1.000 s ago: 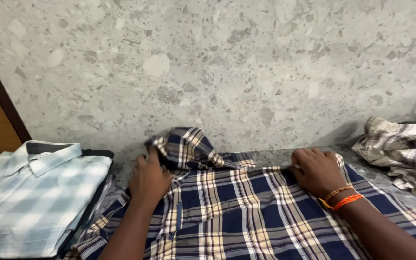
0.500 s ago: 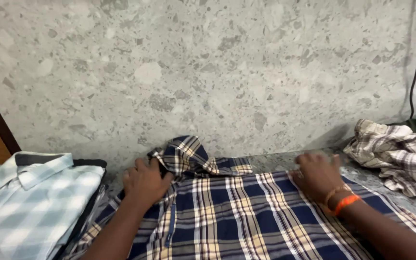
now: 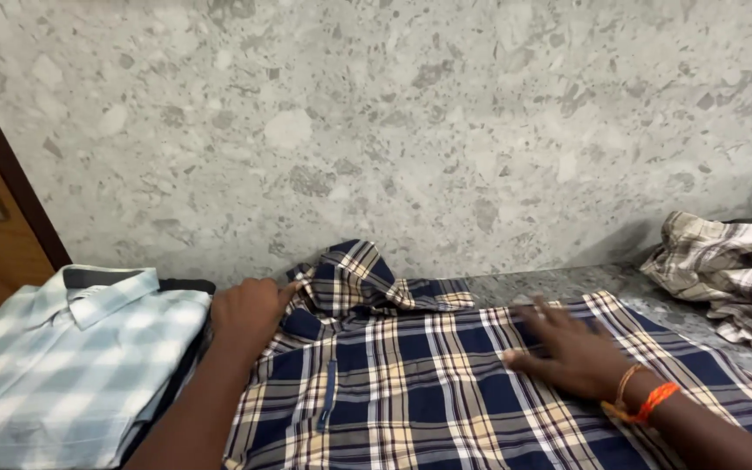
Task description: The person buttons a blue and white plaid shirt laid flat on a surface. They fasten the buttons from the collar down to the mid-section, then smooth the fabric and fold the collar.
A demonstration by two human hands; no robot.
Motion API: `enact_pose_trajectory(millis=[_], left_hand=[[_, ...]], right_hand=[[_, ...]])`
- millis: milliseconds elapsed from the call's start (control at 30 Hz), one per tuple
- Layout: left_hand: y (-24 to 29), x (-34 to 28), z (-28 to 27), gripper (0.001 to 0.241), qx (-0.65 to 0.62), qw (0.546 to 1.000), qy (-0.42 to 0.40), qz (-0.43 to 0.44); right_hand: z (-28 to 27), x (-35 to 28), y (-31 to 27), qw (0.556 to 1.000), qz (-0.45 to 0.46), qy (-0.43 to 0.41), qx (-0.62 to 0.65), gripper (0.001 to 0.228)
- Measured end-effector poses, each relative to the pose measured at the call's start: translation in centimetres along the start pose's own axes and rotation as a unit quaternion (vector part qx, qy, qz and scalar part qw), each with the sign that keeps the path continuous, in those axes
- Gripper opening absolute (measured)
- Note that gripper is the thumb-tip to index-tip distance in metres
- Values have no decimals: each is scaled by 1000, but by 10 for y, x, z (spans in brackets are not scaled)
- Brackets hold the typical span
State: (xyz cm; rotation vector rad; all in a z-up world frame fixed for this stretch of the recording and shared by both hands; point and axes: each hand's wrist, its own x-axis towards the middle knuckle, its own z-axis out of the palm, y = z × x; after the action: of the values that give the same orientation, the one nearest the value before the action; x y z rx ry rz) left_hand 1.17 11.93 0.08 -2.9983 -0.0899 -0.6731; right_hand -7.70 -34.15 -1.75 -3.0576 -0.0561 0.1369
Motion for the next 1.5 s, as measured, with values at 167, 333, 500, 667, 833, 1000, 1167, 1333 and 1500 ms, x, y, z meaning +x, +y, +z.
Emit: enact_pose_trajectory(millis=[167,333,500,667,833,1000,1167,1333,1500], left_hand=[[-18,-6,-27,74,-29,999,35,3],[-6,-9,-31,67,-97,989,113,12],[42,-33,-50,53,-107,987,-118,22],[36,-56,-14,77,-85,976,-200,24],[17,-47,-16,87,-54,969,-241,23],[53,-41,-34,80,49,982,-174,57],[109,-68,-19,95,-160,960,-198,117],[113,-87,-36,99,-123,950,-259,124],[126,-79,-61,89,-83,956,-258,111]], right_hand=[[13,-4,-1,999,-45,4,-13,95],[1,-6,7,1000,8,-1,-11,96],[-14,-32,-38,1000,-22,-21,-3,95],[10,-27,-31,996,-83,-11,-11,92],[6,-23,-9,998,-57,-7,-19,97],[-5,-13,-14,998,12,-63,16,99],[-4,-10,-56,994,-92,-1,65,92],[-3,-12,-58,996,-83,17,30,83],[-8,-19,-51,991,-78,69,79,73]])
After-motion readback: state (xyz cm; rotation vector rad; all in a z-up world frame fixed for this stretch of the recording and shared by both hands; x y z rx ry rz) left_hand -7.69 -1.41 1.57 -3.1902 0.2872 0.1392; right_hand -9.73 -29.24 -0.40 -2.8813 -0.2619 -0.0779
